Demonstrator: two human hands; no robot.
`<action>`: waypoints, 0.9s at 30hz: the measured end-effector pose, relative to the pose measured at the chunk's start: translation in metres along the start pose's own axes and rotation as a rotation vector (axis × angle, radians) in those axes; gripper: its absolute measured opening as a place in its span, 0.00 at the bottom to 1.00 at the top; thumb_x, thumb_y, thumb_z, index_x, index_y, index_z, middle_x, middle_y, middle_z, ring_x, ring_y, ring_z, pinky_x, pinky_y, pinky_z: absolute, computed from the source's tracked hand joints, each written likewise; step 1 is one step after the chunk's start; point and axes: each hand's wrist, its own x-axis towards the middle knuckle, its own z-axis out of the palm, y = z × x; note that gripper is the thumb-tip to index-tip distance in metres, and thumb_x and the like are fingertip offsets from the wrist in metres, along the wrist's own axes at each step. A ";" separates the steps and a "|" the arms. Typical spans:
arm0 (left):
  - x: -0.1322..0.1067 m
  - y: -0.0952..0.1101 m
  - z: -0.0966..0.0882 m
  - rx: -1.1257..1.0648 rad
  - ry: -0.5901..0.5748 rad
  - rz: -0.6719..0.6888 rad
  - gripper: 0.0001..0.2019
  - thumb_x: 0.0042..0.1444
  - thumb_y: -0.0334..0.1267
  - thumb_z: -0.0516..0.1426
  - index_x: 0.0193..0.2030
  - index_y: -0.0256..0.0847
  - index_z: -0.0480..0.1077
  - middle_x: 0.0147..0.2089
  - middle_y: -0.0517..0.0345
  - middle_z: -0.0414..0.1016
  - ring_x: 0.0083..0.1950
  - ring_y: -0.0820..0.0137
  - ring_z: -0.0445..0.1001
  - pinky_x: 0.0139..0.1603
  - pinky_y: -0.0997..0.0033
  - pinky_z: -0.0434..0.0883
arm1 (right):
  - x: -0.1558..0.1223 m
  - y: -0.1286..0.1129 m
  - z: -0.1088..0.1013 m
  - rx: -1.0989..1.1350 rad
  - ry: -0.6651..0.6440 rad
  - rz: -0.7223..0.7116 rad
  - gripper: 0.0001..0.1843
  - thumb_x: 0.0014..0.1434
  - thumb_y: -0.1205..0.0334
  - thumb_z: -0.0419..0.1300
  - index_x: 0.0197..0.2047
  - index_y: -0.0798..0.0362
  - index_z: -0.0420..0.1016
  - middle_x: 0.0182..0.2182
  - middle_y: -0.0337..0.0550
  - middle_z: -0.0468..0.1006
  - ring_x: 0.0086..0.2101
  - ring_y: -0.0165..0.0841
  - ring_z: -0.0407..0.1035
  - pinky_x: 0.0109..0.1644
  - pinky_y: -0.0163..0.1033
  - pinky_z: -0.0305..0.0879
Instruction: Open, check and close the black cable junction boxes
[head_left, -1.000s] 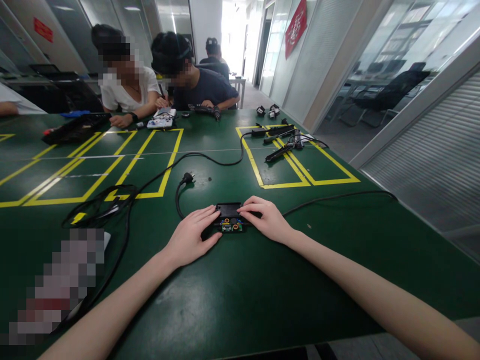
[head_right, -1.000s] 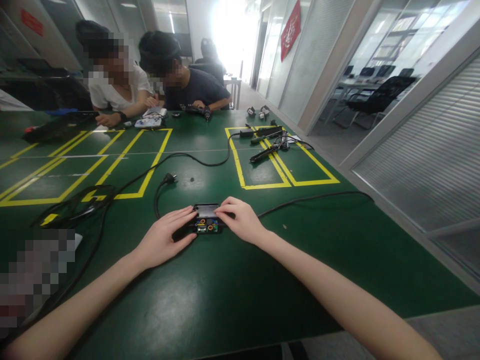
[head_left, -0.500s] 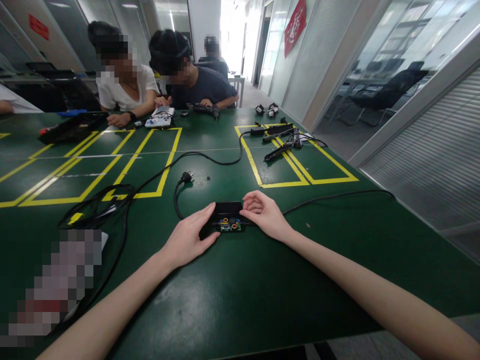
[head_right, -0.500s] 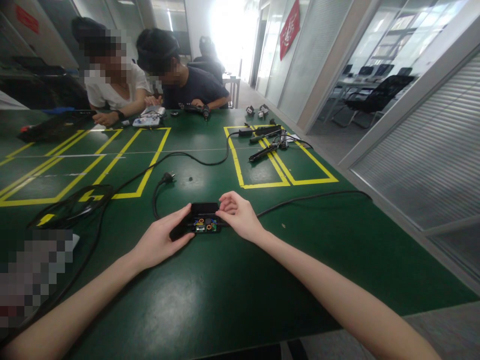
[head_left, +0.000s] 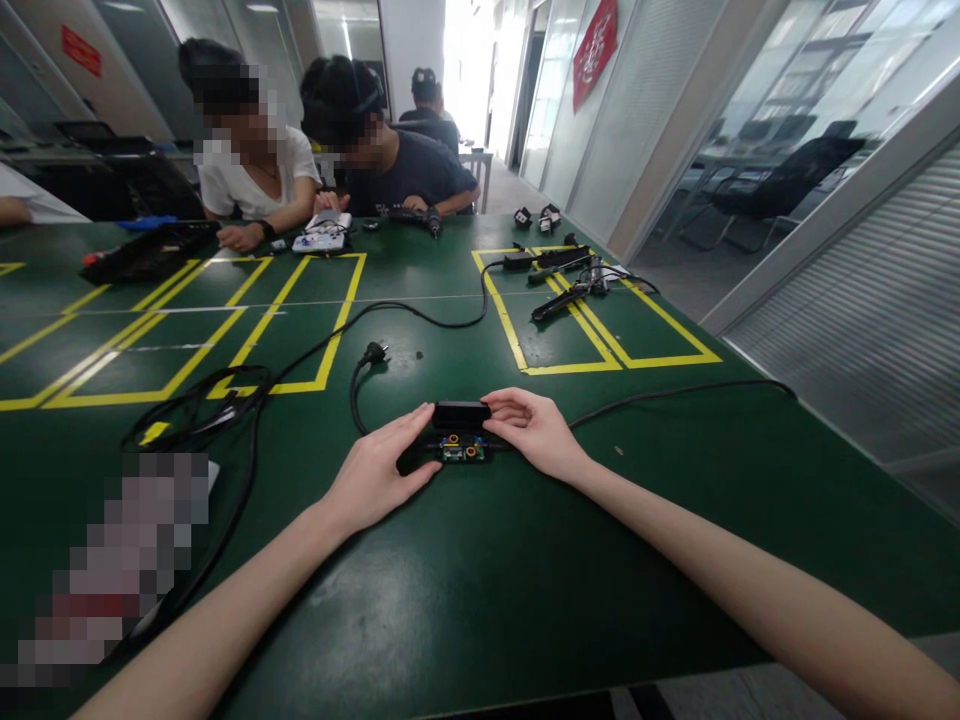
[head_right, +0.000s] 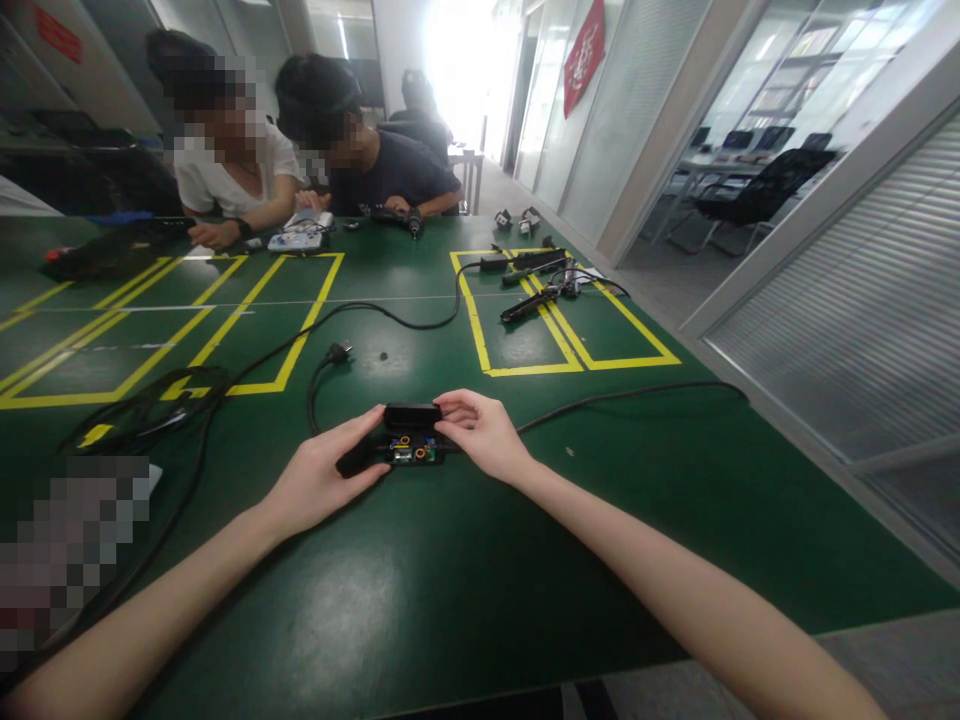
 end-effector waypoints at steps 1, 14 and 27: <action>0.000 0.000 0.000 0.001 0.001 -0.002 0.33 0.63 0.42 0.63 0.74 0.42 0.62 0.69 0.48 0.72 0.67 0.57 0.75 0.69 0.55 0.72 | 0.000 0.000 0.000 0.002 -0.001 0.001 0.17 0.52 0.62 0.71 0.46 0.53 0.81 0.38 0.44 0.85 0.38 0.35 0.81 0.45 0.41 0.81; 0.000 0.000 0.000 0.004 -0.005 -0.025 0.32 0.62 0.42 0.63 0.72 0.42 0.65 0.67 0.48 0.74 0.64 0.57 0.77 0.68 0.54 0.73 | -0.001 0.001 0.001 -0.023 -0.003 -0.045 0.15 0.54 0.63 0.70 0.46 0.52 0.80 0.39 0.44 0.85 0.40 0.35 0.81 0.49 0.43 0.80; -0.001 -0.001 0.001 -0.009 -0.010 -0.047 0.27 0.63 0.42 0.63 0.68 0.40 0.69 0.61 0.47 0.80 0.57 0.57 0.82 0.60 0.56 0.79 | -0.004 -0.006 0.001 -0.123 -0.019 -0.101 0.12 0.58 0.60 0.68 0.45 0.52 0.79 0.39 0.44 0.84 0.39 0.35 0.81 0.47 0.42 0.80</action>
